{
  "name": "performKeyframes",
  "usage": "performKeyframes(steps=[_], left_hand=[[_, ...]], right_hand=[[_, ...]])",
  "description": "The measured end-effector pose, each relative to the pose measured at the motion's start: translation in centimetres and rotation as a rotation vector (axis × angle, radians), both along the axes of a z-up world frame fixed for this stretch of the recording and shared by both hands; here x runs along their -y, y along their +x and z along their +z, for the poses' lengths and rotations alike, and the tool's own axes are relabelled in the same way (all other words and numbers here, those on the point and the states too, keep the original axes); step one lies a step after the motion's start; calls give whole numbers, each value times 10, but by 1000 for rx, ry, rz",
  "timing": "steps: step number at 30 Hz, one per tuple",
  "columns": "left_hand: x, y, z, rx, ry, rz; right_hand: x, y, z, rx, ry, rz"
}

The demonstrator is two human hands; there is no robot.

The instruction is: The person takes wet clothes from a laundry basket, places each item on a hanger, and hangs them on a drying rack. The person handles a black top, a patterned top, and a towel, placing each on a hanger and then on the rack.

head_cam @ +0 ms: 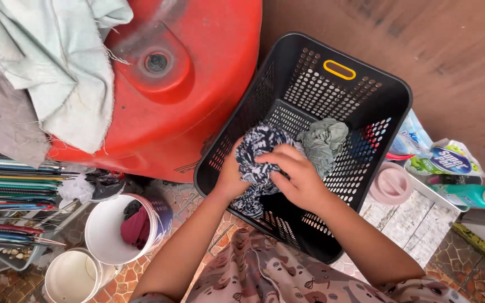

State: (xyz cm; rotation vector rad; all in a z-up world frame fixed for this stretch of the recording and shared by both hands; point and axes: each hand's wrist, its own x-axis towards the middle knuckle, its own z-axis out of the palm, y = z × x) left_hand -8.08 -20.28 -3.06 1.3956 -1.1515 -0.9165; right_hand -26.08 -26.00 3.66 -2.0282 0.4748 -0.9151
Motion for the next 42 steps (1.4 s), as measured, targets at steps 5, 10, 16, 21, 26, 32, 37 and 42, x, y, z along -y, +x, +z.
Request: performKeyframes(steps=[5,10,16,21,26,32,37,42], left_hand=[[-41,43,-26,-262,-47,231],[-152,108,-19,-606,-152,610],[-353,156,56,2,139,822],[-533,139,75,-12,269,1050],[-648,109,88,34,405,1171],[-755,92,80,6,-24,1643],[-754,73,109,-75,-261,1782],[-690,67,148,-433,-694,1612]], right_hand=[[-13,21,63,61,-227,-10],[-50,62,51,58,-90,197],[-98,146,14,43,-60,284],[-161,219,-7,-44,312,335],[-267,282,-26,-145,243,528],[-374,324,-25,-177,88,690],[-442,331,-15,-239,45,875],[-512,288,63,-347,-187,1328]])
